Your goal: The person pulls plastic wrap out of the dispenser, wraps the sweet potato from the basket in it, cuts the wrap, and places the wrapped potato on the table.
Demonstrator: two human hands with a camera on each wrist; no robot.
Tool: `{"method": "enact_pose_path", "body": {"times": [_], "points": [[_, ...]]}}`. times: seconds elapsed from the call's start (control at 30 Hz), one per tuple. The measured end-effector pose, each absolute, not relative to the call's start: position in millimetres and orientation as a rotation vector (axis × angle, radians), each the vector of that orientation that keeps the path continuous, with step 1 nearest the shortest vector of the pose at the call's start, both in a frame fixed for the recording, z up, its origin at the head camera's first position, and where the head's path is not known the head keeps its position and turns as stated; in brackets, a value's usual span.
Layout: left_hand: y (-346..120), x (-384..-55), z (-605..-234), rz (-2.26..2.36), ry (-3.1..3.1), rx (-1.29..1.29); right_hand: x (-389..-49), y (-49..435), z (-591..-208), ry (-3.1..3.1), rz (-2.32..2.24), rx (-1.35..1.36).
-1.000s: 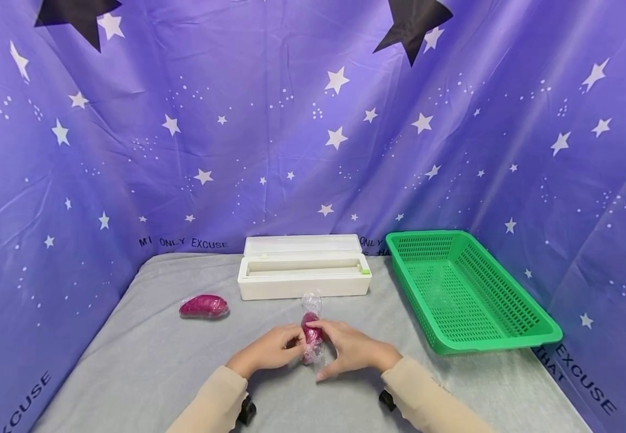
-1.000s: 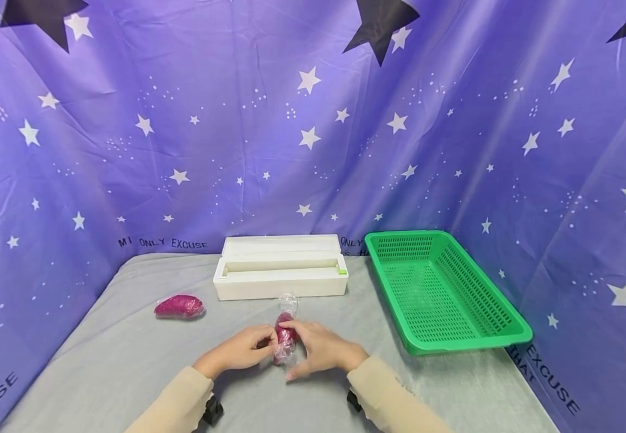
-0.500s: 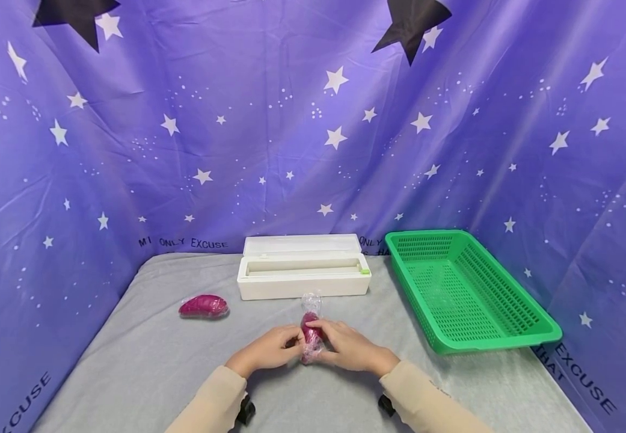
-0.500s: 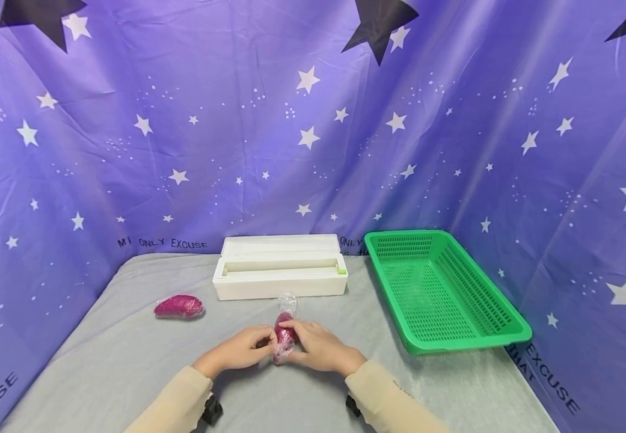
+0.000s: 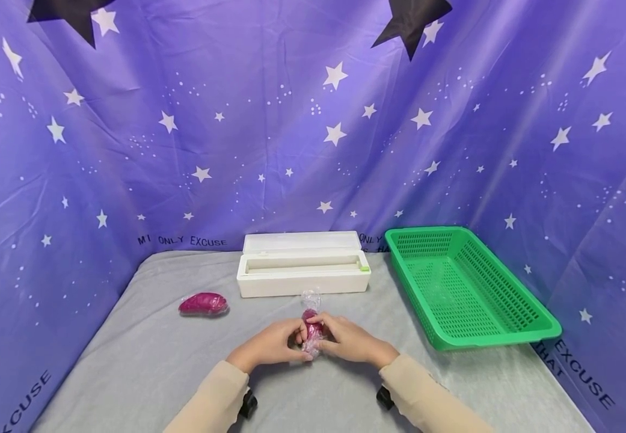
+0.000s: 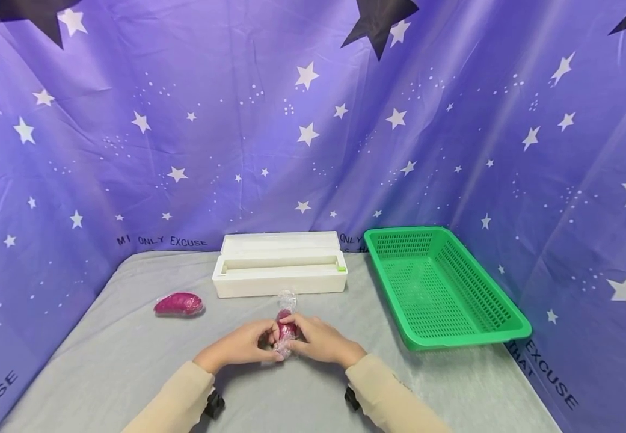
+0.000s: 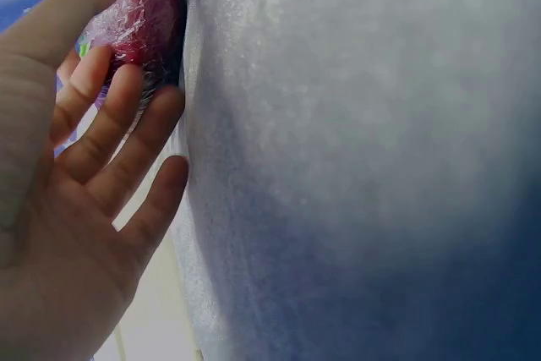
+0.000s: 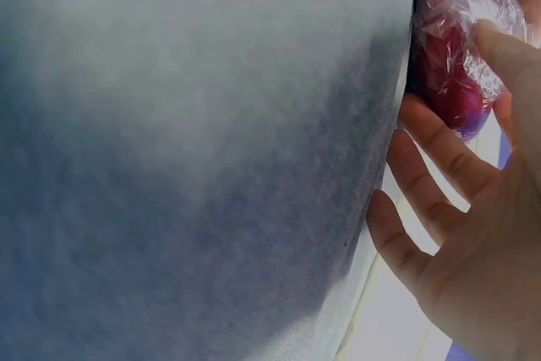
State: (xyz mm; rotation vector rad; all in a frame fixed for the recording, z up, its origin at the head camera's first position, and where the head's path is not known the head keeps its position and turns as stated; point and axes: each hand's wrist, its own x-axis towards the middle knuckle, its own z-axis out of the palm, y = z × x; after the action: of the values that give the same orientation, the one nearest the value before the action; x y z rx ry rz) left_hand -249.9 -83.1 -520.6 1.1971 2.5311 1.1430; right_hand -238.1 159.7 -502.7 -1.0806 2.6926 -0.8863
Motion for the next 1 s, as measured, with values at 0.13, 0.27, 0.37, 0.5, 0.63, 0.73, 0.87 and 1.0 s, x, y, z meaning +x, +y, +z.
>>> {"method": "enact_pose_path", "body": {"times": [0.13,0.27,0.37,0.5,0.63,0.73,0.87,1.0], "points": [[-82.1,-252.7,-519.9,1.145,2.582,1.201,-239.9,159.7,-502.8,2.674,-0.924,-1.055],[-82.0,-254.6,-520.4,1.128,2.616,1.229,-242.2,160.4,-504.7,2.642,-0.986,-1.018],[-81.1,-255.4,-520.8,1.132,2.623,1.223,-244.4,161.2,-505.7,2.616,-1.014,-1.042],[-79.7,-256.9,-520.5,1.166,2.608,1.186,-246.1,162.7,-506.2,2.583,-1.027,-1.050],[-78.1,-258.9,-519.7,1.200,2.595,1.164,-247.1,163.6,-506.7,2.551,-1.056,-1.045],[-77.2,-260.2,-519.0,1.213,2.589,1.148,-248.5,162.7,-507.7,2.541,-1.095,-1.038],[-76.9,-260.9,-518.5,1.237,2.575,1.124,-250.4,161.5,-509.2,2.551,-1.123,-1.016],[-78.7,-260.4,-516.3,1.257,2.547,1.137,-251.2,160.7,-509.0,2.562,-1.135,-0.986]]}}
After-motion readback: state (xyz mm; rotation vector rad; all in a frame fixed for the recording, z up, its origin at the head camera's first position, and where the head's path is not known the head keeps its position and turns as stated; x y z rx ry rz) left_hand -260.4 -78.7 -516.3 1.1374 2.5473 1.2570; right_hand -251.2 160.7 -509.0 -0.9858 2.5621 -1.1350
